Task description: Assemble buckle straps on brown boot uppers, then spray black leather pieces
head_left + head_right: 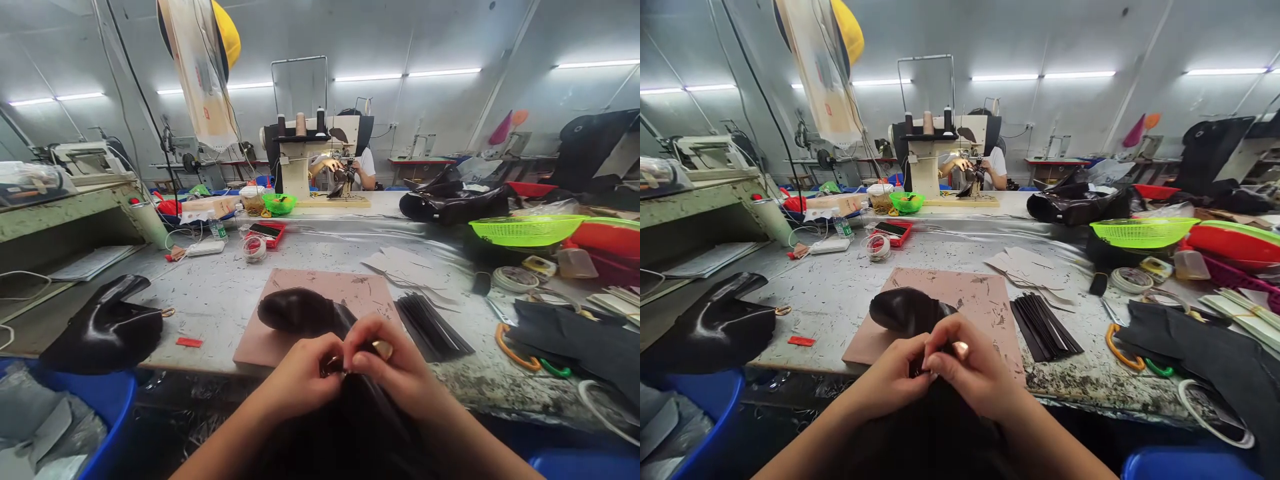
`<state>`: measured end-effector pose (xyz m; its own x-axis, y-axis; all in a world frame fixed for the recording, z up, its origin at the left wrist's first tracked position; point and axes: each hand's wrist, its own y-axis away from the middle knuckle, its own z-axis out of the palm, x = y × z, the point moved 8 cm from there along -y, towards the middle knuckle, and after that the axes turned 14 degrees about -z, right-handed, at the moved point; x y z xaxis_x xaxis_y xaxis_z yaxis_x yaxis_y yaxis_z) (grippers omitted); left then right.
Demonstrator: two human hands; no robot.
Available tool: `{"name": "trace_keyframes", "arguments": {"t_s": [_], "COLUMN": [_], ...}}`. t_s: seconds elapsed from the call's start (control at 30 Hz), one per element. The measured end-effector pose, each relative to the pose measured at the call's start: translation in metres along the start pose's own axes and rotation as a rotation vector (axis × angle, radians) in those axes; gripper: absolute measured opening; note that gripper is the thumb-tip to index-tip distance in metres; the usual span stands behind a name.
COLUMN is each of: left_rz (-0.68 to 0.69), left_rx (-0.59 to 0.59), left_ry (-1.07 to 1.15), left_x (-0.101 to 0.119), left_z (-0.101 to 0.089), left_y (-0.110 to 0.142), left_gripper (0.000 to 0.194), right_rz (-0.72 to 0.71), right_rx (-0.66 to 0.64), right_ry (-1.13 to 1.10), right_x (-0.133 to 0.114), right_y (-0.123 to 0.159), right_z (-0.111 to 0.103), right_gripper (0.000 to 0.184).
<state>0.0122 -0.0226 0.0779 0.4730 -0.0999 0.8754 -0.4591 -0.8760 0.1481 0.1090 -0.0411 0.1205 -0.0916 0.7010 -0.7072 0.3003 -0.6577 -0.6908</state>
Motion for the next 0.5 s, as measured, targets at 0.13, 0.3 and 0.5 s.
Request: {"name": "trace_keyframes", "arguments": {"t_s": [0.13,0.3,0.5], "left_rz": [-0.121,-0.191,-0.209], "left_rx": [-0.041,-0.069,-0.093], "left_ry": [0.199,0.46,0.551], "left_x": [-0.014,-0.024,-0.026], "left_z": [-0.007,-0.017,-0.01], "left_y": [0.002,0.004,0.002], "left_gripper": [0.011,0.022,0.026], "right_rz": [-0.086,-0.359,-0.484], "right_rx": [-0.024,-0.199,-0.303], "right_ry": [0.265,0.886,1.25], "right_x": [-0.002,-0.006,-0.001], "right_y": [0.006,0.023,0.024], "right_z": [-0.031,-0.024,-0.008], "right_gripper": [0.006,0.017,0.023]}}
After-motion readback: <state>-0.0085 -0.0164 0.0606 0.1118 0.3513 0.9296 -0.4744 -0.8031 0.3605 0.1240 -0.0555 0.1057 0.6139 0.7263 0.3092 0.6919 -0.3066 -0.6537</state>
